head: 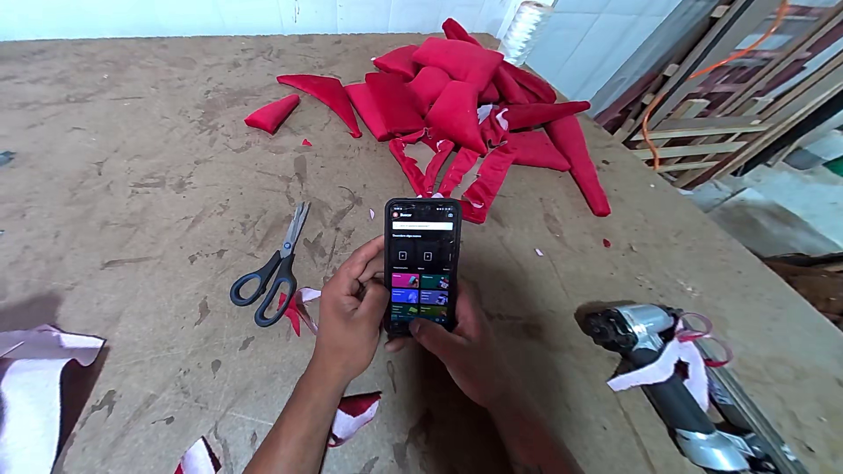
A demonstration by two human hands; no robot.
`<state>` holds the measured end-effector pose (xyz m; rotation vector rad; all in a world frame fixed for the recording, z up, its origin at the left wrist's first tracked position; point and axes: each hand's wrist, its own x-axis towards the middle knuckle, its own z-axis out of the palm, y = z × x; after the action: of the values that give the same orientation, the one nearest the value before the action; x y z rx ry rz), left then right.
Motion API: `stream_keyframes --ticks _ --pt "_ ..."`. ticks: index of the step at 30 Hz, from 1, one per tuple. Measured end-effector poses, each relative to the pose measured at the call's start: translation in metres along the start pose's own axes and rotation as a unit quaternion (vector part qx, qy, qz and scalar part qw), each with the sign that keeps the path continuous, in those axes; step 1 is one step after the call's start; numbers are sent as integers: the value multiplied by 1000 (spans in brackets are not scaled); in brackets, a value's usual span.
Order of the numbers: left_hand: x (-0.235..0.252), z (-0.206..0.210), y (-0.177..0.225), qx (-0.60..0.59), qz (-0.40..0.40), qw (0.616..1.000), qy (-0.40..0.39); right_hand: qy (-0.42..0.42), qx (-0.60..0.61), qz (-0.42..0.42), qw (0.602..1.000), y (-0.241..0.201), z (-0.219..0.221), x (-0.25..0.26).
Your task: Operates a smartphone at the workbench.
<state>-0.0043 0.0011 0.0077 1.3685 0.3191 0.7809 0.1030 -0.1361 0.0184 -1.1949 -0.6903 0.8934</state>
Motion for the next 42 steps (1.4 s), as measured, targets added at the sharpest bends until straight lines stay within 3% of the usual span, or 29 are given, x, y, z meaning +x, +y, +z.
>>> stream_keyframes --ticks 12,21,26,31,42 --pt "0 1 1 17 -1 1000 5 -31 89 -27 995 11 -11 2" --pt "-1 2 1 31 -3 1000 3 5 98 -24 995 13 -12 4" --pt "-2 4 -1 31 22 999 -2 102 -13 -16 995 4 5 1" --pt "-4 8 -1 48 60 997 -9 165 -24 -8 986 0 10 3" --pt "-2 5 1 47 35 998 -2 85 56 -34 994 15 -6 2"
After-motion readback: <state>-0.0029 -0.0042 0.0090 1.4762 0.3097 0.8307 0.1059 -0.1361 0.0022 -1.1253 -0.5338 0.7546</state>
